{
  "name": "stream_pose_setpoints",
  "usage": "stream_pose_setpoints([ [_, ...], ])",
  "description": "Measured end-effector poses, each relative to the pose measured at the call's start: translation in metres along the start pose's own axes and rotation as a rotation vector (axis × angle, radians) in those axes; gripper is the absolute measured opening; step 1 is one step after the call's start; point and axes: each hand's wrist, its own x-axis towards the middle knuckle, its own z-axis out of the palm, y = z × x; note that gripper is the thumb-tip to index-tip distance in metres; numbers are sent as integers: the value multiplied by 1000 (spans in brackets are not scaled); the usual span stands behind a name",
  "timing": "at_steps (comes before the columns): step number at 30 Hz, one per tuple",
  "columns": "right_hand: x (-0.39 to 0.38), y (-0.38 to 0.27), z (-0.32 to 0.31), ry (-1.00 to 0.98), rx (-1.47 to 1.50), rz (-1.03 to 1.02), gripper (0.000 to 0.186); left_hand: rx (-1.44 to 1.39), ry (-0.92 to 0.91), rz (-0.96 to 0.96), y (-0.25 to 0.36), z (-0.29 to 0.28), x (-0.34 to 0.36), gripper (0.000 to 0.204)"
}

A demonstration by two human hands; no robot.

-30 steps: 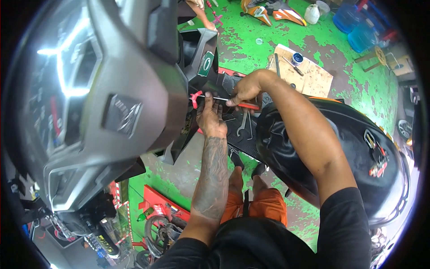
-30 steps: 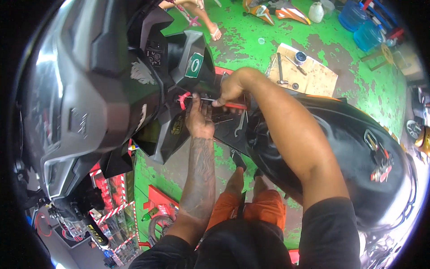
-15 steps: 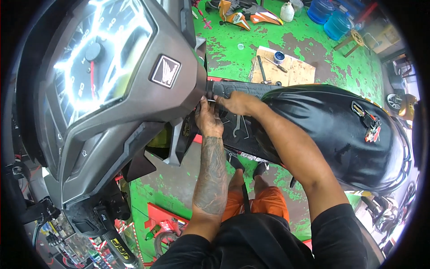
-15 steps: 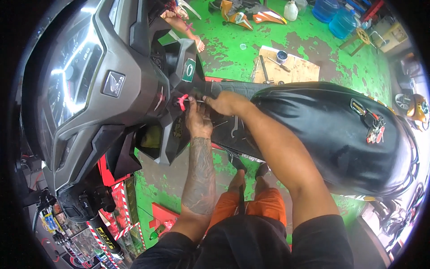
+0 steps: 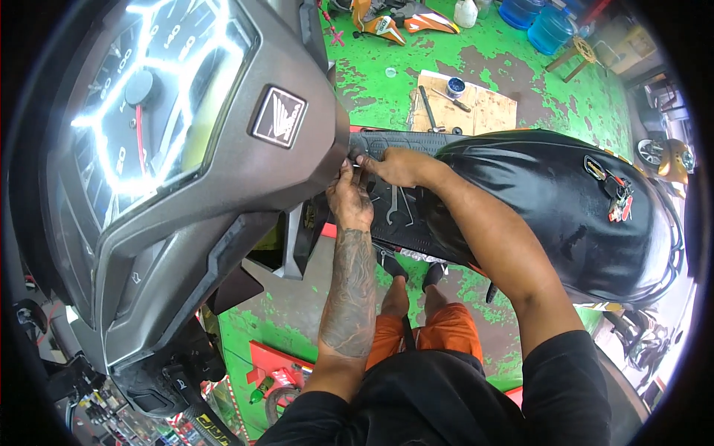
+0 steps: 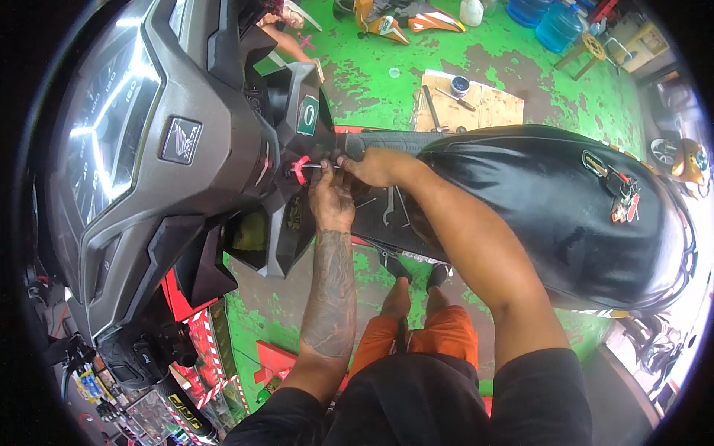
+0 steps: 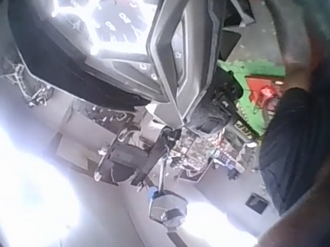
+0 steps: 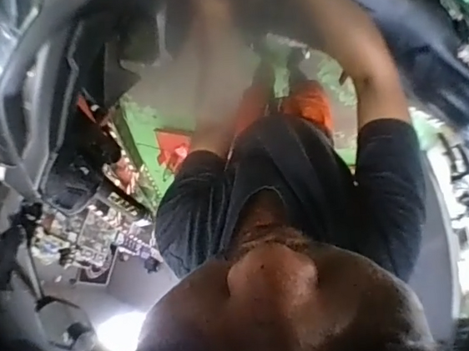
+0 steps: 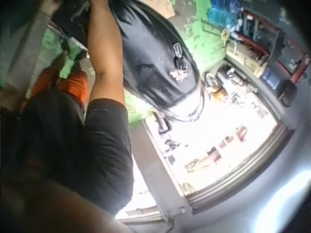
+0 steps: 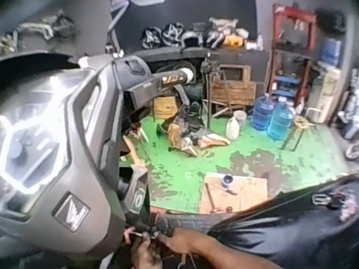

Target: Fitting and securing plastic fairing panels onto a motorcycle chassis near the handlebars and ignition.

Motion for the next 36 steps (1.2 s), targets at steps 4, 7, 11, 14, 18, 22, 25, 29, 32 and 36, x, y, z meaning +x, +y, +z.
stream_pose_setpoints([
  [4,-12,3,9,236,-45,-121,72,31,86,-28,4,10,1,31],
  [7,-21,2,19,369,-128,-110,71,-26,49,0,1,15,0,32],
  [11,-11,-1,12,175,-114,-2,69,9,65,2,0,14,-3,33],
  [14,1,-1,1,-19,-66,16,71,45,86,29,0,11,-2,35],
  [18,-3,2,1,16,-28,-27,70,-6,77,9,2,10,1,29],
  [22,-17,1,9,229,-136,-118,68,-40,90,-4,4,14,1,30],
  [25,-18,-2,6,174,-140,-81,67,-25,125,5,6,16,-2,31],
  [29,-10,-1,1,36,-109,-19,70,-20,107,-1,8,16,-5,29],
  [32,-3,4,3,-5,-19,-60,84,-31,83,10,8,12,-4,27],
  [36,7,11,8,-12,40,-114,88,-10,55,24,5,7,0,25],
])
